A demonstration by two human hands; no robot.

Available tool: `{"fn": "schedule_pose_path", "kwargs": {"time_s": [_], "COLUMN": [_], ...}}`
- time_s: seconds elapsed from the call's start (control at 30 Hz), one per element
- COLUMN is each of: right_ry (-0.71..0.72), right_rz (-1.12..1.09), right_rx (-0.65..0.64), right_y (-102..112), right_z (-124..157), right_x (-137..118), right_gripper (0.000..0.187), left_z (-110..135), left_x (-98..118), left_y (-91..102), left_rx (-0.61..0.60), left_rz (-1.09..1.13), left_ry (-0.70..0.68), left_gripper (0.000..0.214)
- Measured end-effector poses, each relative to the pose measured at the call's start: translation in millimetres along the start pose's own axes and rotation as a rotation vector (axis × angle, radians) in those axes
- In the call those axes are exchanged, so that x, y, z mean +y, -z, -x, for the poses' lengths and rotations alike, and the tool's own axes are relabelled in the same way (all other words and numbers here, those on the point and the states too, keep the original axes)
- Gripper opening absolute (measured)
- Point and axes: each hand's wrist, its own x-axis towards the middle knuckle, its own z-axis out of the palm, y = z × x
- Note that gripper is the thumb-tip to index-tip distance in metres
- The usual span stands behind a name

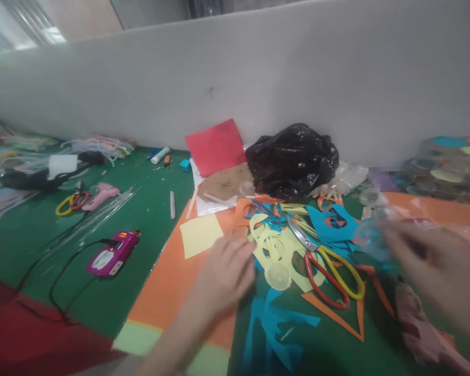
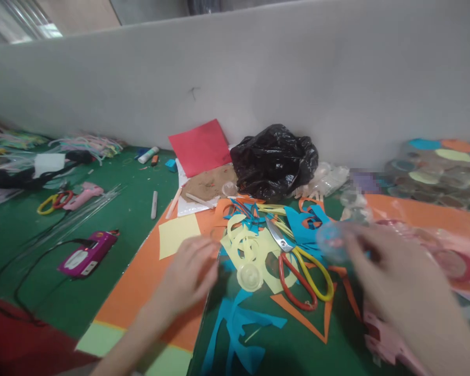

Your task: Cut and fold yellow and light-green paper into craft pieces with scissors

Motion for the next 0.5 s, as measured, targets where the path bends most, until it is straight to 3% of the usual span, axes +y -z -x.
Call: {"fn": "schedule_pose_path", "kwargs": {"time_s": [0.13, 0.27, 0.4, 0.5], "right_ry": [-0.008, -0.106, -0.103, -0.053], "right_rz": [-0.305, -0.390, -0.430, -0.465], "right_rx": [-0.160, -0.208, -0.160, -0.162], "right_y": [-36.8, -63.0, -72.1, -73.3], "right_z": [79.6, 119.1, 130.6, 134.0], "right_x": [-39.1, -56.8, -47.9, -38.1], "right_gripper": [0.044, 0.036, 0.034, 0.035], "left_z": [5.6, 10.5, 7.7, 5.9], "left_x": [54.7, 69.1, 72.4, 76.7], "left_y": [-4.9, -21.3, -31.0, -31.7], "left_rx": [-0.258, -0.423, -0.518, -0.506], "left_rz": [0.170, 0.218, 0.241, 0.221], "left_ry": [0.305, 0.520, 0.487, 0.436], "left_gripper": [0.049, 0.044, 0.032, 0.032]}}
